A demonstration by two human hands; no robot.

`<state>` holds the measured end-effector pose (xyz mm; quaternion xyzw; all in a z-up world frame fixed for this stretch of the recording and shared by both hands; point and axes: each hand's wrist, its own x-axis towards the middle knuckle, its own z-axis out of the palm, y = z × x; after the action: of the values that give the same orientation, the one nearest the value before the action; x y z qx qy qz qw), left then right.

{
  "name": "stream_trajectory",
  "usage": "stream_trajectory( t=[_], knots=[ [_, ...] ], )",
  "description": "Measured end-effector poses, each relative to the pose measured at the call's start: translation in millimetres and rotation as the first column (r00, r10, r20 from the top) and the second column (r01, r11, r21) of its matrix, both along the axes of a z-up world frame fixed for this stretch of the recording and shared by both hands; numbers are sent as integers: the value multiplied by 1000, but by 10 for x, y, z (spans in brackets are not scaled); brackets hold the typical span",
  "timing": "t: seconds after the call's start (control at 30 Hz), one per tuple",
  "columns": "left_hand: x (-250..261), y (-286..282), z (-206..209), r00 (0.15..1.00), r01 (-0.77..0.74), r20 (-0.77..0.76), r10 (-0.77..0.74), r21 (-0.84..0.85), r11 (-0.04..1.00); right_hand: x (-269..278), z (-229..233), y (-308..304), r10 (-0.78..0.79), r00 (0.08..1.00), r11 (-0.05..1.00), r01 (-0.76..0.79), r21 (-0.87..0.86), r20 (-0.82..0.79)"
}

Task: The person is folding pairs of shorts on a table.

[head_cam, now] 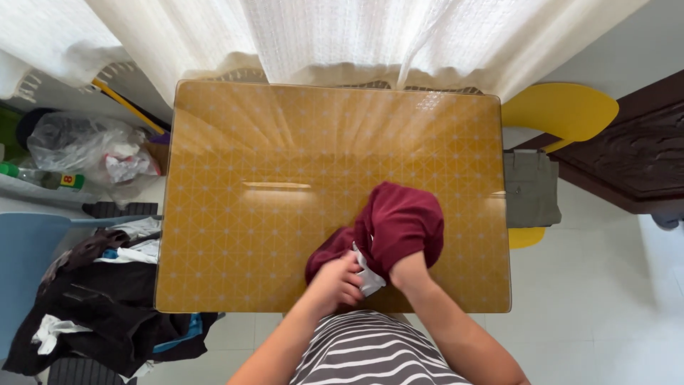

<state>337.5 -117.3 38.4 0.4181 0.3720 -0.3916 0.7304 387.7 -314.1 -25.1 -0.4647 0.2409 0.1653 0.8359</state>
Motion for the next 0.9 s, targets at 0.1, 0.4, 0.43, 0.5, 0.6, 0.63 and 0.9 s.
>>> stream_trajectory(
  t=[0.1, 0.4, 0.43, 0.5, 0.6, 0.63, 0.9],
  knots=[
    [-133, -442, -867, 987, -102, 89, 134, -302, 948, -352, -286, -74, 264, 964, 939, -266, 219, 37],
    [367, 656, -842, 548, -708, 139, 825, -449, 546, 467, 1293, -1715, -123, 984, 952, 79, -297, -132],
    [330, 828, -579, 549, -706, 140, 824, -450, 546, 594, 834, -2302, -125, 984, 951, 81, -297, -130],
    [250, 1178, -55, 645, -584, 220, 731, -474, 658, 648, 21, -3333, -364, 925, 924, 343, -170, -108],
    [238, 1076, -96, 759, -465, 255, 599, -430, 774, 651, -760, -3302, -330, 944, 837, 308, -452, 32],
    [277, 923, -61, 756, -470, 256, 602, -429, 772, 636, -325, -2881, -325, 945, 840, 303, -451, 31],
    [290, -375, 1390, 838, 133, 470, -277, 316, 939, -189, 186, -329, 233, 952, 960, -258, -106, -200]
  ],
)
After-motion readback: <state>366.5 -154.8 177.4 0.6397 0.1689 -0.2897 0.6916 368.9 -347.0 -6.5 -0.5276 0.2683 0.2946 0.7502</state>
